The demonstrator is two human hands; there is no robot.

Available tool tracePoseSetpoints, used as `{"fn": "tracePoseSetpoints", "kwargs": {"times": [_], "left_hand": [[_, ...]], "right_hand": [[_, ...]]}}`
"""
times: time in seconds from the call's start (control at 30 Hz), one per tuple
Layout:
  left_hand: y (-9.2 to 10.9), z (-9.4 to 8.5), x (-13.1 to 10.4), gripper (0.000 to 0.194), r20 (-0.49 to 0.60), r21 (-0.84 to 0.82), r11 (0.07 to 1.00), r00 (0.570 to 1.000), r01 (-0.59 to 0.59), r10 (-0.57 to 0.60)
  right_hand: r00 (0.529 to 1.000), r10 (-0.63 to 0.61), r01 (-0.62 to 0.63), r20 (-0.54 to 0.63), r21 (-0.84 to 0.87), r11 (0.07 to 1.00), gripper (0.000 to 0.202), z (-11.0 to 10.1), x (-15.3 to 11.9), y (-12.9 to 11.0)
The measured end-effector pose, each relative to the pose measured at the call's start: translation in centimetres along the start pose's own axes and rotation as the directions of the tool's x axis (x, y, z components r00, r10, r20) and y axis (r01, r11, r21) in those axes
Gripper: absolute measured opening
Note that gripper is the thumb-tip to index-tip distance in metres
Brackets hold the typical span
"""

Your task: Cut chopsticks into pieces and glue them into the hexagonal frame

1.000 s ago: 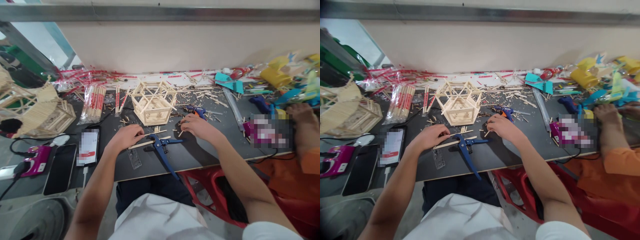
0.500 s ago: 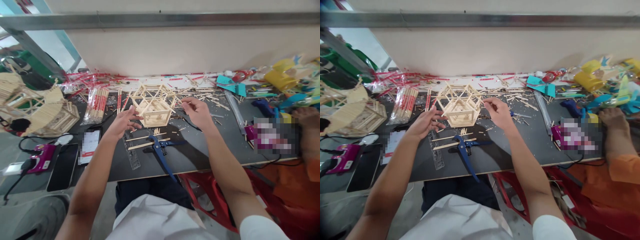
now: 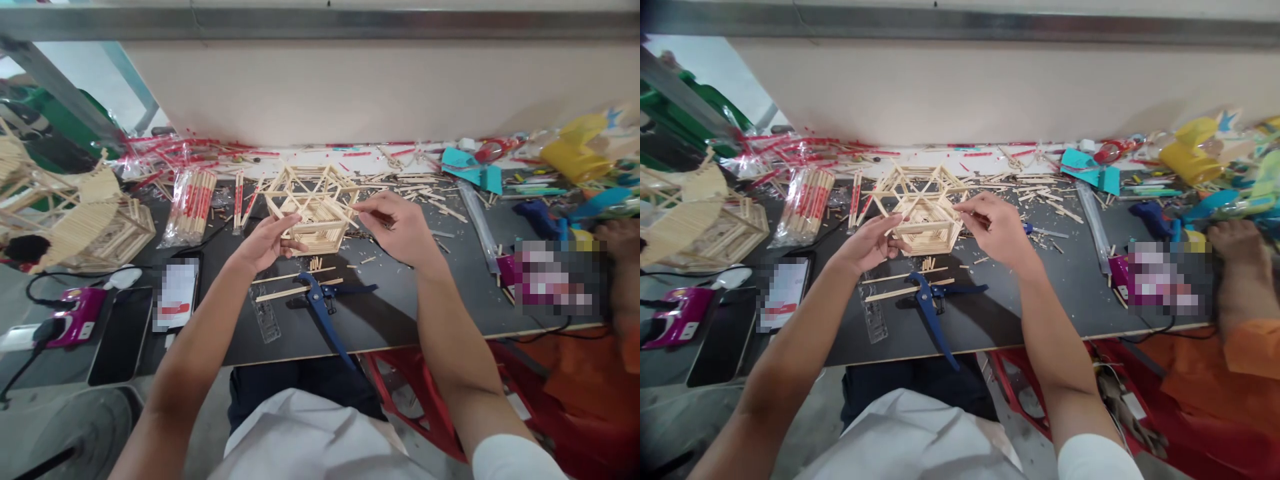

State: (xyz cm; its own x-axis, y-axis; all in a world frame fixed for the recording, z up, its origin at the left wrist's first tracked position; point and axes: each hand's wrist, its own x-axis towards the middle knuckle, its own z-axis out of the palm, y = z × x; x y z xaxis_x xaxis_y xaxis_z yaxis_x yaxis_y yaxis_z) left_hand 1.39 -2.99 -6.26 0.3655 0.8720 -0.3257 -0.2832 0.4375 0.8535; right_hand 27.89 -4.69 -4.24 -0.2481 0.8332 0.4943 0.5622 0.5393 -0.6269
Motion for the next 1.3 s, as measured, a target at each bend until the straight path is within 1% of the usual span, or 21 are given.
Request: {"fn": "tracePoseSetpoints", "kwargs": {"times": [0.1, 0.2, 0.27, 0.33, 0.43, 0.5, 0.6, 0.7, 0.9, 1.0, 1.13, 1.3], "left_hand": [[-0.6, -0.2, 0.0, 0.034, 0.095, -0.018, 1.0, 0.995, -0.013, 0.015], [-1.4, -0.3, 0.0, 0.036, 0.165, 0.009, 1.0, 0.986, -0.028, 0.026], [-2.1, -0.4, -0.1, 0.037, 0.195, 0.016, 0.998, 0.979, -0.067, 0.063], [-2.7, -0.5, -0.1, 0.038, 0.209, 0.001, 0.993, 0.971, -0.121, 0.118], [-3.4, -0.8, -0.2, 0.037, 0.205, -0.022, 0.979, 0.957, -0.204, 0.204], [-3.8, -1.1, -0.3, 0.037, 0.199, -0.023, 0.97, 0.95, -0.241, 0.241], [-4.0, -1.4, -0.6, 0.038, 0.189, -0.011, 0.968, 0.95, -0.249, 0.247], [-3.9, -1.3, -1.1, 0.039, 0.186, 0.016, 0.971, 0.955, -0.237, 0.23], [-3.8, -0.9, -1.3, 0.044, 0.146, 0.052, 0.969, 0.962, -0.242, 0.232], [-4.0, -1.0, -1.2, 0.044, 0.166, 0.082, 0.963, 0.957, -0.256, 0.24], [-4.3, -1.3, -1.1, 0.041, 0.185, 0.088, 0.959, 0.95, -0.27, 0.251], [-4.4, -1.4, -1.1, 0.037, 0.204, 0.076, 0.959, 0.945, -0.274, 0.254]], "right_hand": [[0.999, -0.029, 0.03, 0.034, -0.033, 0.999, 0.017, 0.0, 0.2, -0.7], [0.994, -0.091, 0.095, 0.061, -0.078, 0.992, 0.016, 0.3, 0.0, -1.1], [0.99, -0.127, 0.133, 0.061, -0.098, 0.986, 0.015, 0.5, -0.4, -1.2], [0.991, -0.126, 0.13, 0.042, -0.105, 0.986, 0.013, 0.5, -1.1, -1.3], [0.995, -0.099, 0.098, -0.012, -0.105, 0.99, 0.009, 0.5, -2.2, -1.3], [0.993, -0.106, 0.099, -0.048, -0.121, 0.988, 0.012, 0.4, -3.0, -1.2], [0.987, -0.131, 0.117, -0.095, -0.141, 0.983, 0.016, 0.5, -3.9, -1.1], [0.984, -0.142, 0.129, -0.104, -0.125, 0.984, 0.014, 0.7, -4.3, -1.0], [0.986, -0.142, 0.131, -0.089, -0.117, 0.984, 0.016, 1.2, -4.0, -1.4], [0.986, -0.141, 0.129, -0.091, -0.122, 0.984, 0.016, 1.5, -3.5, -1.6], [0.986, -0.157, 0.149, -0.06, -0.127, 0.981, 0.017, 2.0, -2.9, -1.6], [0.975, -0.195, 0.184, -0.102, -0.108, 0.977, 0.017, 2.4, -2.6, -1.4]]}}
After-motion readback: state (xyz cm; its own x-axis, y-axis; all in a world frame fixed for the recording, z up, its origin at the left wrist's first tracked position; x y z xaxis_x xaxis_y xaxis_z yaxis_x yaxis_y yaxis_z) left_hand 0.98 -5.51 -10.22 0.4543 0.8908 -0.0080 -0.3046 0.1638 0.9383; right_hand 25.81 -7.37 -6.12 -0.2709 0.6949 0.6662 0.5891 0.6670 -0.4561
